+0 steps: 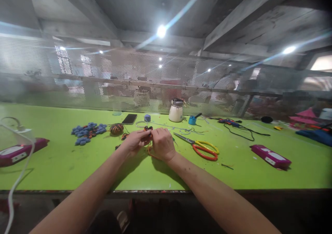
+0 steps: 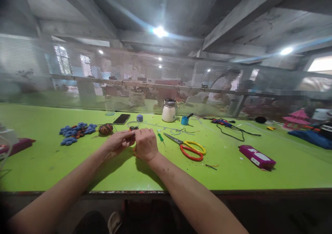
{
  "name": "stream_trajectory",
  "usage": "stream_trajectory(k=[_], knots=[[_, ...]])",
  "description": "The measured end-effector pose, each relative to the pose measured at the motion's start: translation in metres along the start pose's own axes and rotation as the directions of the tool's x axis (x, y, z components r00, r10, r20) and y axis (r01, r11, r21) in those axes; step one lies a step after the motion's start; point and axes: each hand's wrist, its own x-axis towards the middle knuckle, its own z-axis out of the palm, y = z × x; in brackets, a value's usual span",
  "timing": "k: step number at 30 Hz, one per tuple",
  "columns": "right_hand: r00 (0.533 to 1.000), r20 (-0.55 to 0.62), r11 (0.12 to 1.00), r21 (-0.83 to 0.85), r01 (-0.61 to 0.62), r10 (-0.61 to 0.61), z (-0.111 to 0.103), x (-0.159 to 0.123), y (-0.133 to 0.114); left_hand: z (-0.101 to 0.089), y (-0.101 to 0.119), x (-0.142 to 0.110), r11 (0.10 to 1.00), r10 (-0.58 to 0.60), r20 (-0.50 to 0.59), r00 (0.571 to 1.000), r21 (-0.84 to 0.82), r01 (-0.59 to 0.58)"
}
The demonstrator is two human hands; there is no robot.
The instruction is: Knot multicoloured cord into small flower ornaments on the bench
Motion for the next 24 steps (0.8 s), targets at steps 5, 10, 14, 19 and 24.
stream_trajectory(k=[5,10,14,19,24], knots=[[0.987,0.020,0.903,0.402,-0.151,0.156,0.005,0.002,0.001,-0.004,0.005,0.001,1.000,-0.026,-0.034,0.999,-0.019,0.025],[0.842,0.389,0.308,0.804,-0.508,0.373,-0.003,0.012,0.021,-0.008,0.013,-0.001,0.999,-0.050,-0.069,0.996,-0.006,0.050],[0.836,0.478,-0.021,0.871,-0.491,0.268,-0.016,0.017,0.040,-0.010,0.015,-0.002,0.997,-0.069,-0.058,0.996,0.013,0.070],[0.876,0.433,-0.091,0.901,-0.424,0.210,-0.026,0.018,0.045,-0.008,0.015,-0.002,0.995,-0.097,-0.039,0.995,0.032,0.098],[0.868,0.436,-0.023,0.896,-0.444,0.236,-0.035,0.020,0.046,-0.006,0.016,-0.001,0.994,-0.099,-0.069,0.993,0.033,0.101]])
